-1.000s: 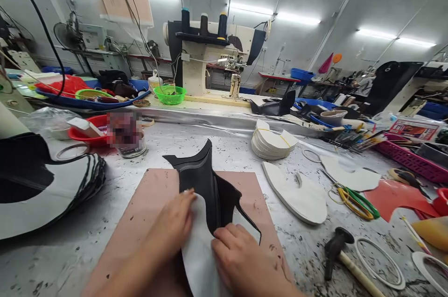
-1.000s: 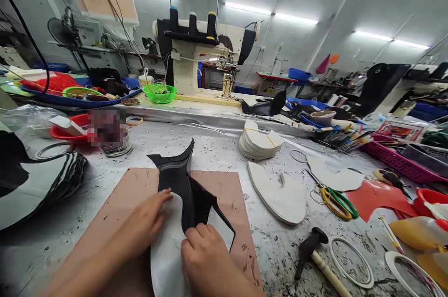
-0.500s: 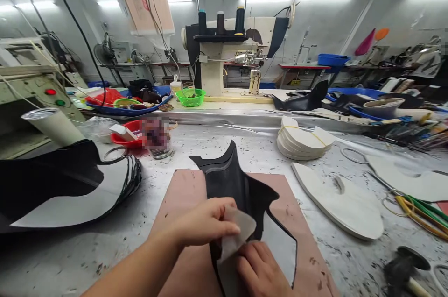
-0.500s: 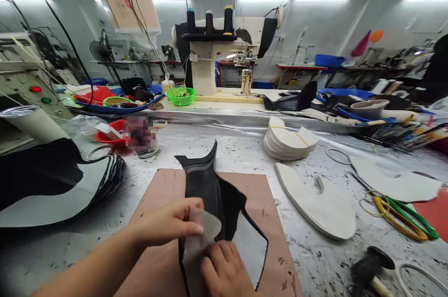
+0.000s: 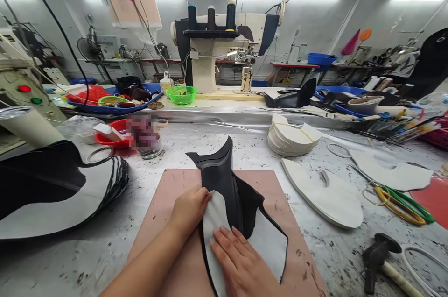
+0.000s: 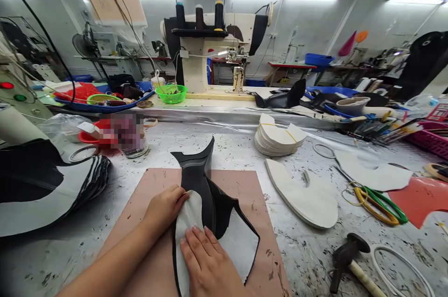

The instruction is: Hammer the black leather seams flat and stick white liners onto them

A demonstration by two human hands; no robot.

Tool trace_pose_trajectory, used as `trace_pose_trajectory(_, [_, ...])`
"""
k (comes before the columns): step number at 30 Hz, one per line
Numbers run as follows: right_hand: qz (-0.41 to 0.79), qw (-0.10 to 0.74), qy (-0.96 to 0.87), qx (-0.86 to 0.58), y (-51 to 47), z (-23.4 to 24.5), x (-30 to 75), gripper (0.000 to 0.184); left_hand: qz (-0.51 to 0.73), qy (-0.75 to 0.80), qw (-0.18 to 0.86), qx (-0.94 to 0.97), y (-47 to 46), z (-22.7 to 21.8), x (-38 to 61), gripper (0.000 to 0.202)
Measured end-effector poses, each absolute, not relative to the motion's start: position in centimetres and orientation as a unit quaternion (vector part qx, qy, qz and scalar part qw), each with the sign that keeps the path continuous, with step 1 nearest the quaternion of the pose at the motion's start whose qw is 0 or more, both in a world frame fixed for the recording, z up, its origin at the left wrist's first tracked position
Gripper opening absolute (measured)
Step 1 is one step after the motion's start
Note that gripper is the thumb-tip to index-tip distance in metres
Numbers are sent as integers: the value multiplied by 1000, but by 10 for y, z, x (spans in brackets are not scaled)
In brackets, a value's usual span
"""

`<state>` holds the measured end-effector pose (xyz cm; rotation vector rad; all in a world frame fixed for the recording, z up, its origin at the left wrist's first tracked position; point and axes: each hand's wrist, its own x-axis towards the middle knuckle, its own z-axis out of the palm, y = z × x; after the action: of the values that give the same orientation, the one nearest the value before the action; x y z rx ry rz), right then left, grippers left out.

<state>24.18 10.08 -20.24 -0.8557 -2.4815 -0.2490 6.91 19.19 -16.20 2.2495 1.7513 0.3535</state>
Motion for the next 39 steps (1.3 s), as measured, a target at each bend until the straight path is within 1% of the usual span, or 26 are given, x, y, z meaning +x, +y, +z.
trace_pose_trajectory(1, [-96, 226, -916, -317, 101, -202, 242, 43, 113, 602, 117, 782, 193, -165, 70, 21])
trace_pose_trajectory(3, [-93, 206, -913, -340, 100, -202, 242, 51, 99, 597, 85, 791, 196, -169, 71, 20])
trace_pose_trajectory(6, [-82, 198, -902, -374, 99, -202, 238, 60, 104, 590, 36, 800, 200, -173, 69, 15])
trace_pose_trajectory(8, [-86, 198, -900, -379, 98, -202, 236, 64, 124, 575, 4, 808, 197, -172, 66, 16])
trace_pose_trajectory(10, [-95, 204, -896, -382, 97, -203, 236, 65, 143, 532, -17, 835, 186, -170, 65, 21])
trace_pose_trajectory(12, [-111, 227, -883, -395, 97, -208, 236, 68, 149, 456, -21, 877, 167, -171, 67, 24])
trace_pose_trajectory(15, [-147, 267, -853, -424, 97, -219, 235, 79, 137, 357, -28, 924, 140, -178, 70, 37])
trace_pose_trajectory(16, [-157, 271, -846, -431, 97, -222, 234, 82, 132, 365, -33, 921, 136, -180, 70, 42])
trace_pose_trajectory(18, [-171, 262, -843, -439, 98, -228, 234, 83, 116, 444, -25, 888, 135, -184, 69, 51])
trace_pose_trajectory(20, [-175, 249, -846, -438, 99, -231, 234, 85, 99, 530, 4, 842, 141, -186, 68, 58])
trace_pose_trajectory(22, [-177, 243, -849, -434, 100, -233, 233, 88, 90, 558, 29, 825, 149, -184, 68, 60])
trace_pose_trajectory(29, [-136, 237, -853, -444, 100, -245, 231, 96, 114, 576, 16, 810, 143, -178, 78, 59])
trace_pose_trajectory(33, [-135, 243, -850, -448, 98, -245, 230, 96, 127, 585, 10, 801, 133, -177, 87, 53])
trace_pose_trajectory(39, [-122, 249, -848, -452, 96, -234, 230, 98, 192, 623, 92, 752, 129, -168, 95, 48])
